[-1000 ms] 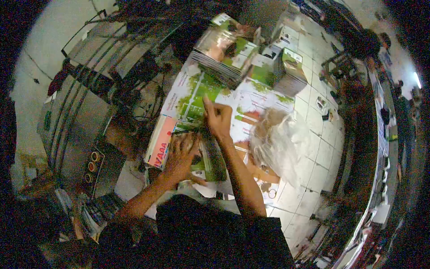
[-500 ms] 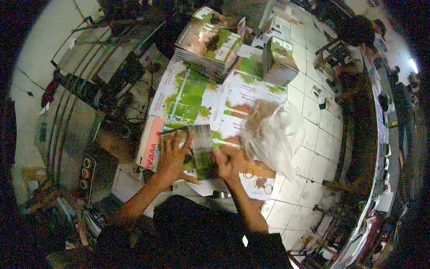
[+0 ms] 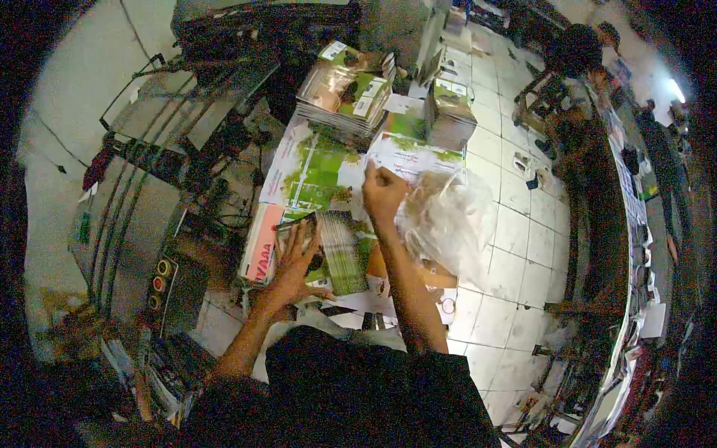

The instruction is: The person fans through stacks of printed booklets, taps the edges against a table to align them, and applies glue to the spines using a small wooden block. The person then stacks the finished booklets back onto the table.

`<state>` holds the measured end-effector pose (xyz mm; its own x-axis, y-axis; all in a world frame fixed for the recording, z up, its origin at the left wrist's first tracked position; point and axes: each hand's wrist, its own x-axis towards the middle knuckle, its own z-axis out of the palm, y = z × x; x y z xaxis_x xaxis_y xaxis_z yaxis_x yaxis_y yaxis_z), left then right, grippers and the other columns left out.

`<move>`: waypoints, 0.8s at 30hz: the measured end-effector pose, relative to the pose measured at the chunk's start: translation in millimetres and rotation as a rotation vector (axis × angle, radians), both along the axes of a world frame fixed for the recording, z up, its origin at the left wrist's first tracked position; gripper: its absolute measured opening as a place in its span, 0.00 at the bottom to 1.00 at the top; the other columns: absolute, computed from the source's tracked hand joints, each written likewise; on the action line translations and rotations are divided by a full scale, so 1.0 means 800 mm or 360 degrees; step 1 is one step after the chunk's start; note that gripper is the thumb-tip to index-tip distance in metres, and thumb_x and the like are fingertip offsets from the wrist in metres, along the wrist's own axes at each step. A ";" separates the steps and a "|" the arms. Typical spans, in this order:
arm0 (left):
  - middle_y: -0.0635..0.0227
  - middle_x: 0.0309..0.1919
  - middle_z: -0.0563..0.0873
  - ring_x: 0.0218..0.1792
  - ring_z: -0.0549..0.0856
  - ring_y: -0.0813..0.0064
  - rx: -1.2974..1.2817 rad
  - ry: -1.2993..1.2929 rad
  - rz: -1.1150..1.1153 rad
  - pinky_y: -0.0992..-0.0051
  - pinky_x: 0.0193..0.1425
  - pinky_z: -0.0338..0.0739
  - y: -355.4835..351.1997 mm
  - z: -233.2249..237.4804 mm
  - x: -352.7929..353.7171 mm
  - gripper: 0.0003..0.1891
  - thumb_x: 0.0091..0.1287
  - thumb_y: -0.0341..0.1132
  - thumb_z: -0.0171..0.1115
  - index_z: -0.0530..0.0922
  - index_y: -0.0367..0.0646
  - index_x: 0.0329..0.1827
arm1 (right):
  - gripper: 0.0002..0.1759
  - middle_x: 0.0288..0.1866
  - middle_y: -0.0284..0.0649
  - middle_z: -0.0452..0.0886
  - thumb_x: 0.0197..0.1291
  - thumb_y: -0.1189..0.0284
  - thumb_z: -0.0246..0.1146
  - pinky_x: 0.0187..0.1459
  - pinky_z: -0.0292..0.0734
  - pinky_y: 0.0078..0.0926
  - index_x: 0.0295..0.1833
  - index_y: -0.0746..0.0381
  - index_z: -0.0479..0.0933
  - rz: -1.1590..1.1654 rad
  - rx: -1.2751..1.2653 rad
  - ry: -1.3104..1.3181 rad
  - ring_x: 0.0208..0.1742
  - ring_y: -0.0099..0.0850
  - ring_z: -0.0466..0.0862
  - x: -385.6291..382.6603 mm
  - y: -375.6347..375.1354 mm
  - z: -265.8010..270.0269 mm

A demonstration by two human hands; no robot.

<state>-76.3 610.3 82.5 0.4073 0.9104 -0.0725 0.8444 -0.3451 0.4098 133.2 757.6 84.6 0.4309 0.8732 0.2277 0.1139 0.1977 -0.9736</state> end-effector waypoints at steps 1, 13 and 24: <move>0.44 0.79 0.43 0.79 0.39 0.41 0.0015 -0.0129 -0.0023 0.32 0.74 0.31 0.000 -0.012 -0.007 0.74 0.35 0.73 0.73 0.42 0.52 0.83 | 0.21 0.11 0.31 0.66 0.61 0.65 0.68 0.22 0.59 0.27 0.21 0.69 0.77 -0.0048 -0.0006 -0.0089 0.18 0.18 0.63 0.012 0.001 -0.001; 0.52 0.80 0.47 0.79 0.52 0.63 -0.0150 -0.1875 0.0557 0.65 0.75 0.60 -0.041 -0.032 0.003 0.55 0.58 0.31 0.70 0.39 0.39 0.81 | 0.47 0.76 0.70 0.50 0.69 0.48 0.55 0.76 0.46 0.52 0.76 0.73 0.50 0.0147 -0.0542 -0.1910 0.77 0.61 0.52 -0.066 -0.218 -0.055; 0.51 0.79 0.52 0.79 0.53 0.62 -0.0131 -0.2002 0.0510 0.65 0.78 0.54 -0.042 -0.011 0.004 0.48 0.62 0.25 0.64 0.42 0.36 0.81 | 0.43 0.54 0.49 0.82 0.47 0.56 0.79 0.55 0.77 0.36 0.61 0.72 0.70 0.0941 -0.0804 -0.0511 0.52 0.38 0.83 -0.021 -0.179 -0.019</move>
